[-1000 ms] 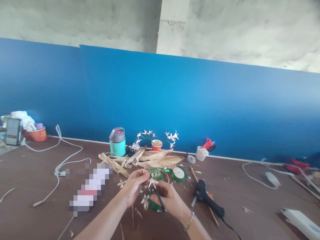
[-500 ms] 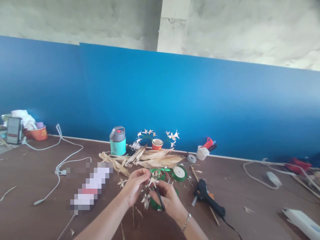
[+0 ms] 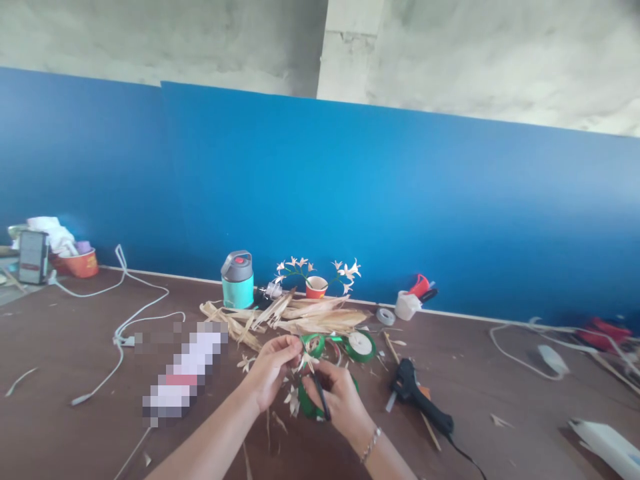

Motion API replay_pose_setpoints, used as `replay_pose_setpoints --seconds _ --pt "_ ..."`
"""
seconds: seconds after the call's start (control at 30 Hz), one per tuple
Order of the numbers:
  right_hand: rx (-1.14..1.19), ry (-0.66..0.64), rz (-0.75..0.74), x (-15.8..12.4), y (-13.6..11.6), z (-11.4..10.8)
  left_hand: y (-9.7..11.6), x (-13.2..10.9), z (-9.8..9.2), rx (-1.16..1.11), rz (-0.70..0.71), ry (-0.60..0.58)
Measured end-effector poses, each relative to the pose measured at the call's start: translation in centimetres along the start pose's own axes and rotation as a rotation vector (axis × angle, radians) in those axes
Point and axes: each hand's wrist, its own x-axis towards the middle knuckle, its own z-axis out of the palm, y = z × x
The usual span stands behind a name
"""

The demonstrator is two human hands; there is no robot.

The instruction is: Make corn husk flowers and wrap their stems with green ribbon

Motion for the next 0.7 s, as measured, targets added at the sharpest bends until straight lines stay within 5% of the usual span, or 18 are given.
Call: replay_pose_setpoints --seconds 0.4,0.7 --pt "-0.135 0.033 -0.002 0.01 0.44 -0.27 -0.17 0.28 -0.41 -0.007 0.009 -0.007" --pt "0.028 0.013 0.054 -0.21 0.08 0.13 0.04 0.17 -0.24 0.009 -0.006 -0.041"
